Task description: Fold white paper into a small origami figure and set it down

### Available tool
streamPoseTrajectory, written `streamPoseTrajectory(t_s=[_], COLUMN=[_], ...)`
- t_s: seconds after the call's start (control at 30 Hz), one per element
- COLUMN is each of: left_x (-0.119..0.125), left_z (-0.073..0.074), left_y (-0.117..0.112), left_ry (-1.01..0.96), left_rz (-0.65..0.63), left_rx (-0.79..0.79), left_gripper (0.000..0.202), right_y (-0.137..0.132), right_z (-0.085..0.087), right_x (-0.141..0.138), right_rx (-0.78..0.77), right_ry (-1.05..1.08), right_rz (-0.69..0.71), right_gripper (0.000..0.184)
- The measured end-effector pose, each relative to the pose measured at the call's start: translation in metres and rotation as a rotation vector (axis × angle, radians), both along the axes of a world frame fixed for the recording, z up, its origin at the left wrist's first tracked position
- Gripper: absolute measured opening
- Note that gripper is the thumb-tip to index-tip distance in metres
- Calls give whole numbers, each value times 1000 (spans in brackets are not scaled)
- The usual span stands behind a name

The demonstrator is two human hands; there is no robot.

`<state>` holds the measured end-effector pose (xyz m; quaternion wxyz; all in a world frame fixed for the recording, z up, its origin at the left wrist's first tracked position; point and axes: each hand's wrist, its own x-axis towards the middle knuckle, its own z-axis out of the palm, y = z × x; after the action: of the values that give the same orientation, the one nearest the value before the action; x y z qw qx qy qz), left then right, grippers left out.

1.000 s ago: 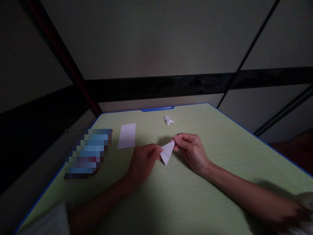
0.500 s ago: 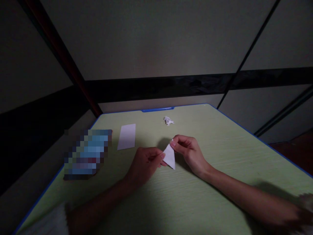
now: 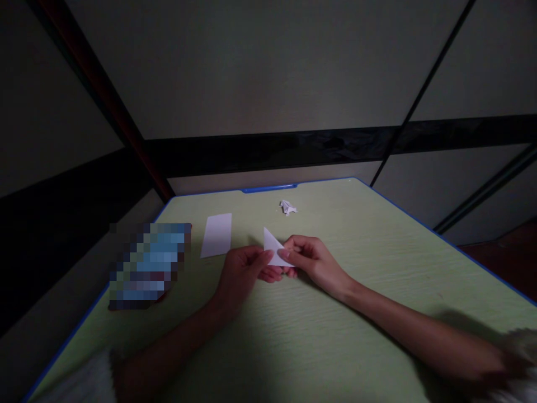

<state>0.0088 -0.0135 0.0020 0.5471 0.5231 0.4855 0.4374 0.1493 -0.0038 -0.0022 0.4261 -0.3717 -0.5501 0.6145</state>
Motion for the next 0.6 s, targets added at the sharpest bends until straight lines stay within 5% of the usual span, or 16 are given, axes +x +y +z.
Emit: streamPoseTrajectory(t_s=[0.23, 0.6], left_x=[0, -5], left_z=[3, -5], left_y=[0, 6], left_ry=[-25, -137], left_rz=[92, 158], left_rx=[-8, 0], left_gripper=[18, 19], right_y=[5, 2], right_z=[1, 3], right_x=[3, 1], right_rx=[-102, -42], right_ry=[58, 175], right_rz=[-71, -122], right_gripper=[22, 18])
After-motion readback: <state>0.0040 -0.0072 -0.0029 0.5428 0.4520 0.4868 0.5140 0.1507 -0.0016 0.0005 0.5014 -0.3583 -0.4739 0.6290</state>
